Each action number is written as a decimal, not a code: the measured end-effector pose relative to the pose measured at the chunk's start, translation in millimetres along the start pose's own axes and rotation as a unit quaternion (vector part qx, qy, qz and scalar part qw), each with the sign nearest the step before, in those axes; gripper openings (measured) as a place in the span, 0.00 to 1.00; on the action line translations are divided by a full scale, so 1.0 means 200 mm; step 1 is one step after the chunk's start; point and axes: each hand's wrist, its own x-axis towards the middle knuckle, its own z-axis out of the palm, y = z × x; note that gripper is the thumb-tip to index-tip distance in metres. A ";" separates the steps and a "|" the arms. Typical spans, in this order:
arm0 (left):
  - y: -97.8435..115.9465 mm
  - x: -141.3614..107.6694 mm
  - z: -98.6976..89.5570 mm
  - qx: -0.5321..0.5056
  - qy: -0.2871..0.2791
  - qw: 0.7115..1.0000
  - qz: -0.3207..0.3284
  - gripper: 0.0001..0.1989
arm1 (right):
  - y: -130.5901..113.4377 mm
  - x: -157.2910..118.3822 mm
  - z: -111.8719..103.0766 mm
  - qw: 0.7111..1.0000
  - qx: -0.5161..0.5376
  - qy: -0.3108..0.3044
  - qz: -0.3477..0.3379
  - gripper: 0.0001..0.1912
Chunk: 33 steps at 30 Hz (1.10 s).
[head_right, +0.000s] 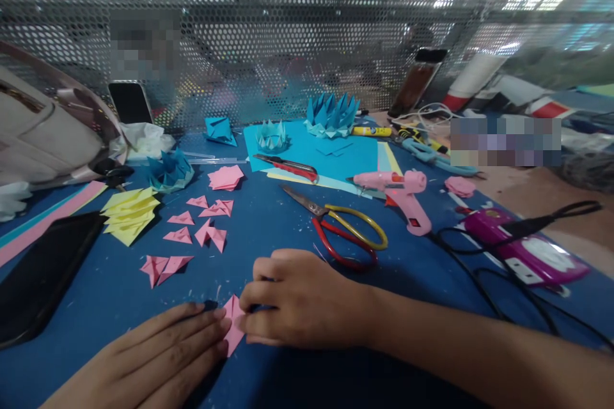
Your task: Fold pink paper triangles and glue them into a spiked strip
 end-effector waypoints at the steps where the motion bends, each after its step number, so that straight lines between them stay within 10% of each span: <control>1: 0.00 0.00 0.01 -0.002 -0.015 1.000 -0.001 0.17 | 0.00 0.00 0.00 1.000 0.001 -0.003 0.002 0.07; 4: 0.01 0.00 0.02 0.002 0.073 0.997 -0.010 0.21 | 0.00 0.00 0.01 1.000 0.012 -0.009 -0.001 0.07; 8: 0.02 0.01 -0.01 0.001 -0.002 1.000 -0.023 0.17 | -0.01 0.01 0.02 1.000 0.019 0.017 0.012 0.06; 33: 0.04 0.02 0.08 -0.018 0.035 0.992 -0.122 0.13 | -0.01 0.02 0.00 1.000 0.011 -0.019 0.005 0.07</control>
